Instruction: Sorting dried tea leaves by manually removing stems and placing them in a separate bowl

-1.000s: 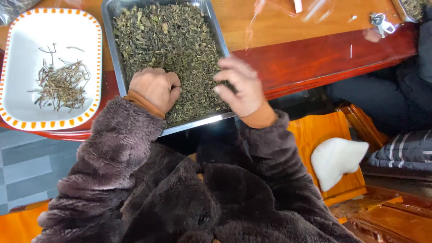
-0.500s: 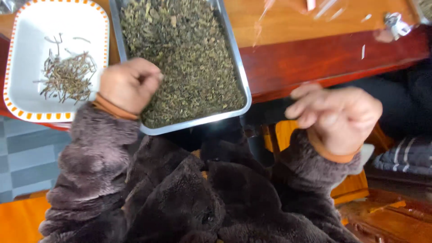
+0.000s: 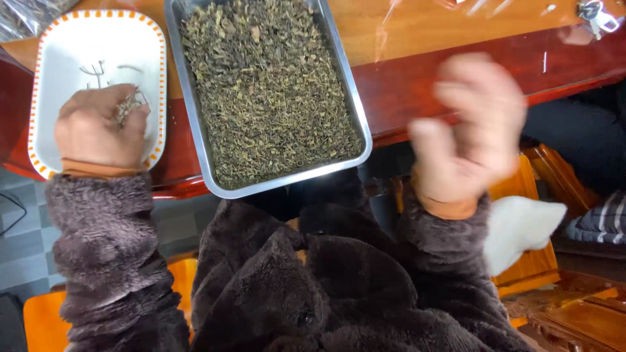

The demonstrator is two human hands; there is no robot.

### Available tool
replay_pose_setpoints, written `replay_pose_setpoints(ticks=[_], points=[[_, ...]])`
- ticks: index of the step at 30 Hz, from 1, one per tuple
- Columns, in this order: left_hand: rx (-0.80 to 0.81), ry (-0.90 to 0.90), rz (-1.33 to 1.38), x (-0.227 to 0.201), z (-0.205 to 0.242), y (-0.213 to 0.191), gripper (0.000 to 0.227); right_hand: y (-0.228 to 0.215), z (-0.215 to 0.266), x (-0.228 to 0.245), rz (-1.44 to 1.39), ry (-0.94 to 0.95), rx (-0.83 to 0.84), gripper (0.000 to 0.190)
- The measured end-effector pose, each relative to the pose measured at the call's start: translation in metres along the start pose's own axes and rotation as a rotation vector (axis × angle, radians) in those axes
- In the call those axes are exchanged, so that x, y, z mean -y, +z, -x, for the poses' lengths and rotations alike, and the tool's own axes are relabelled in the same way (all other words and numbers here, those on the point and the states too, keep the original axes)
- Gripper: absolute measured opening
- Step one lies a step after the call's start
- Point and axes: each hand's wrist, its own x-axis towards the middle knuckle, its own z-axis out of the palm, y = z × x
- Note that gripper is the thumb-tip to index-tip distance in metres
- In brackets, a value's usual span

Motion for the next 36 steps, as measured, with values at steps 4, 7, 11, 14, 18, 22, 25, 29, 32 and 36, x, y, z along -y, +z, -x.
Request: replay_pose_setpoints(ticks=[4, 7, 11, 14, 18, 22, 25, 29, 32, 36], points=[[-0.017, 0.107, 0.18, -0.061, -0.033, -0.003, 0.013, -0.011, -0.008, -0.014, -0.089, -0.289, -0.409, 0.022], [0.28, 0.101, 0.198, -0.108, -0.057, -0.007, 0.014, -0.01, 0.009, -0.01, 0.032, -0.15, -0.37, 0.018], [0.461, 0.064, -0.092, -0.12, -0.056, 0.026, 0.007, 0.01, 0.039, -0.036, -0.083, 0.09, 0.042, 0.013], [0.482, 0.028, -0.292, -0.118, -0.053, 0.046, 0.019, 0.033, 0.06, -0.051, -0.132, 0.093, 0.2, 0.011], [0.385, 0.057, -0.228, -0.12, -0.048, 0.055, 0.02, 0.057, 0.085, -0.056, -0.17, 0.156, 0.316, 0.013], [0.326, 0.095, -0.232, -0.116, -0.042, 0.06, 0.016, 0.06, 0.1, -0.061, -0.059, 0.189, 0.447, 0.014], [0.333, 0.072, -0.185, -0.119, -0.042, 0.057, 0.008, 0.062, 0.101, -0.061, -0.05, 0.211, 0.453, 0.013], [0.308, 0.108, -0.269, -0.123, -0.038, 0.057, 0.013, 0.062, 0.103, -0.066, -0.006, 0.166, 0.481, 0.011], [0.282, 0.107, -0.276, -0.122, -0.032, 0.066, 0.006, 0.062, 0.101, -0.065, -0.003, 0.144, 0.492, 0.009], [0.483, 0.048, -0.125, -0.122, -0.036, 0.058, 0.01, 0.063, 0.102, -0.066, -0.009, 0.138, 0.494, 0.007]])
